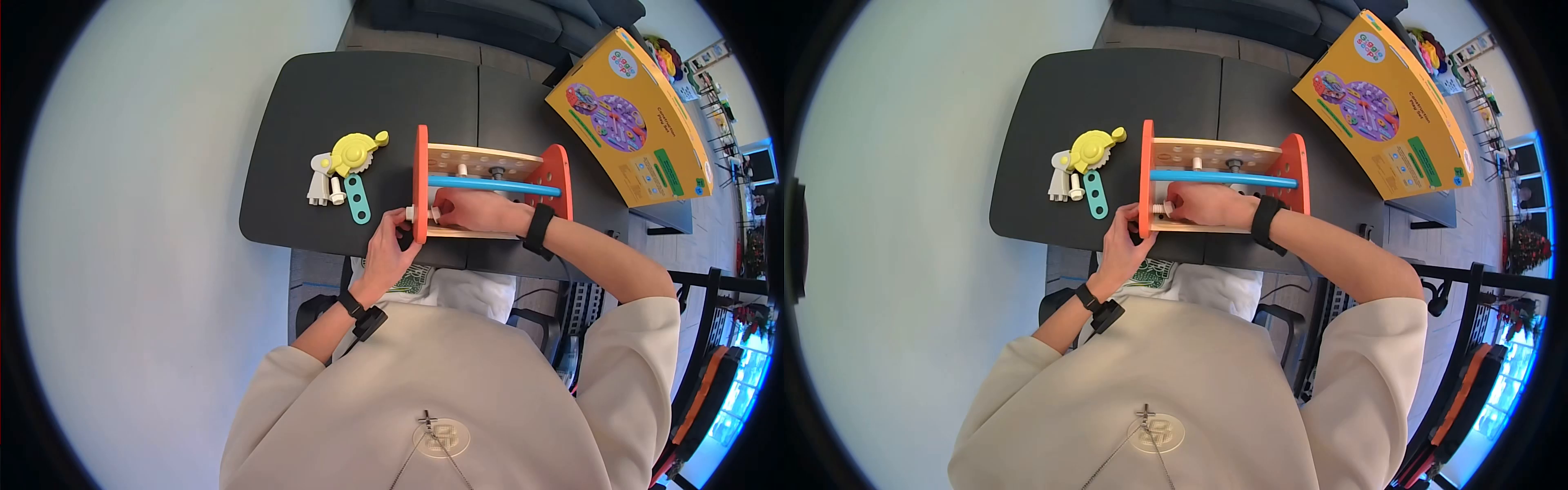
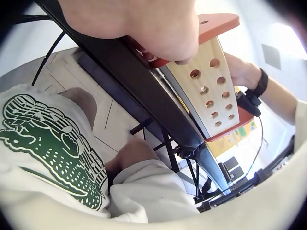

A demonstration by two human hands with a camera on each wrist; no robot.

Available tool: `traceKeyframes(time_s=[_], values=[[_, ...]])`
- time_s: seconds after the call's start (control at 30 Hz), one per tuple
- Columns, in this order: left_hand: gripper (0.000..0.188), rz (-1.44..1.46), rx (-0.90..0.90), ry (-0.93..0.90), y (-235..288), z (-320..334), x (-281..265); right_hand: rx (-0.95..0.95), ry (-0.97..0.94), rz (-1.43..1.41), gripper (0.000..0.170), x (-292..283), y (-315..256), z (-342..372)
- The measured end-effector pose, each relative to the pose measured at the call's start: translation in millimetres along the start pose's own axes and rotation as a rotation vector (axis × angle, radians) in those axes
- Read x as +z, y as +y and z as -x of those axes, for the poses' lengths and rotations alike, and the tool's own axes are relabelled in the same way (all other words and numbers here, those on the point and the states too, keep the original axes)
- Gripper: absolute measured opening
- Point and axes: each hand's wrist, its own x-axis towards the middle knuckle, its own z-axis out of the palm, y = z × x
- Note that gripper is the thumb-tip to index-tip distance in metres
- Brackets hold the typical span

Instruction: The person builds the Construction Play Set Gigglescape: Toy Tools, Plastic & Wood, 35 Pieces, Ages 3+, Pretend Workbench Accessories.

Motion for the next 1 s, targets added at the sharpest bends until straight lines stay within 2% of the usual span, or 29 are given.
traceKeyframes(time_s=[0.07,0.3,0.47,0.57,0.8,1.0], values=[[0.053,-0.001,0.0,0.003,0.8,0.0,-0.1,-0.029,0.058,-0.023,0.031,4.1,3.3,0.1],[0.051,0.023,-0.017,0.006,3.0,-0.5,-0.9,-0.02,0.079,-0.052,0.028,1.7,-2.5,4.6],[0.049,0.02,-0.026,0.009,1.3,0.3,-0.3,-0.133,0.119,0.011,0.023,6.1,2.1,-1.6],[0.049,0.016,-0.018,0.011,1.9,-0.4,-0.3,-0.155,0.109,0.076,0.029,12.2,8.3,-8.0],[0.048,0.024,-0.021,0.006,0.6,0.1,-0.8,-0.067,0.089,0.019,0.025,0.6,-6.0,6.4],[0.047,0.017,-0.008,0.012,2.6,-0.6,-1.6,-0.027,0.054,-0.004,0.033,4.4,3.7,-0.6]])
